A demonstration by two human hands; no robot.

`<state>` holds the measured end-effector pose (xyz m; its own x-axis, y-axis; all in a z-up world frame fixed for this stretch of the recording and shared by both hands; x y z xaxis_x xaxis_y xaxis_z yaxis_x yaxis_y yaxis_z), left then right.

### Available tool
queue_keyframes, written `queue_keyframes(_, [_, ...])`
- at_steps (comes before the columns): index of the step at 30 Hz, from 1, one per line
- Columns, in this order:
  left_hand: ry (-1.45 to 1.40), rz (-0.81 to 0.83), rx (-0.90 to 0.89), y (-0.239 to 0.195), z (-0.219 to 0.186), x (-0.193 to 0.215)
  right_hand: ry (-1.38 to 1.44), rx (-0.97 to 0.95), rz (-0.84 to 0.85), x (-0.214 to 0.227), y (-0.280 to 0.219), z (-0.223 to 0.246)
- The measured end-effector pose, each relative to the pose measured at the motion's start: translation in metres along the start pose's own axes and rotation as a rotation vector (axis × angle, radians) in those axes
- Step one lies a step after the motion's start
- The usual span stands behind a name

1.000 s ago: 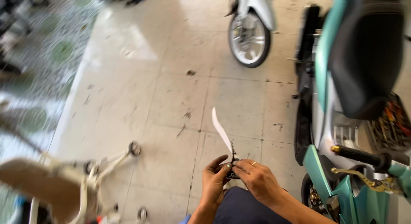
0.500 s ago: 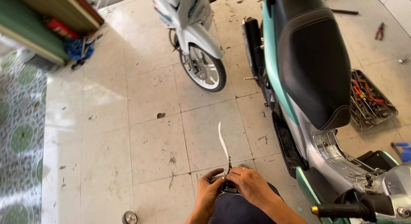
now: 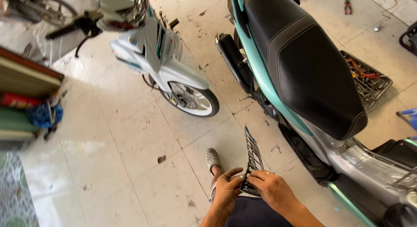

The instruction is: The person applies several black and white brand stickers to the front fork and rear shock absorber of a teal scooter. They peel stickers from a sheet and carefully place them on the scooter's suspension components.

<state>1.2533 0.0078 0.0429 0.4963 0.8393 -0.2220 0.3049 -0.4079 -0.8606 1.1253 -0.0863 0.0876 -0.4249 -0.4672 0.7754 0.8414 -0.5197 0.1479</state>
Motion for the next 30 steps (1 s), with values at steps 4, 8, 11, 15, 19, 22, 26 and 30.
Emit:
queue_keyframes(4, [0.036,0.098,0.024,0.036,-0.068,0.021,-0.035,-0.141,0.039,-0.017,0.074,0.024])
queue_keyframes(8, [0.159,0.123,0.053,0.059,-0.146,0.037,-0.115,-0.206,0.121,-0.039,0.142,0.045])
queue_keyframes(11, [0.185,0.162,0.044,0.075,-0.192,0.039,-0.157,-0.228,0.094,-0.046,0.183,0.053])
queue_keyframes(15, [0.237,0.182,0.094,0.100,-0.230,0.034,-0.214,-0.227,0.031,-0.049,0.223,0.049])
queue_keyframes(19, [0.245,0.204,0.112,0.118,-0.253,0.017,-0.234,-0.245,0.024,-0.043,0.253,0.039])
queue_keyframes(22, [0.275,0.209,0.130,0.121,-0.268,-0.004,-0.218,-0.295,0.043,-0.035,0.269,0.023])
queue_keyframes(26, [0.305,0.202,0.120,0.134,-0.278,-0.026,-0.090,-0.351,0.073,-0.028,0.286,-0.007])
queue_keyframes(30, [0.275,0.122,0.103,0.145,-0.291,-0.042,0.060,-0.269,0.095,-0.004,0.315,-0.024])
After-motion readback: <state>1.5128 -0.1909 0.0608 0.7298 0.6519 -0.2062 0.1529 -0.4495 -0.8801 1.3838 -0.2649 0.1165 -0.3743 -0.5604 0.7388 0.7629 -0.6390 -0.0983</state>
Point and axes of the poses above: each hand's wrist, its own y-axis towards the middle knuckle, its own x-axis out of the back of the hand, z = x × y, the point moved 5 cm from there along y, towards the middle knuckle, and after that the axes turned 7 degrees about -z, right-handed, at the moved point
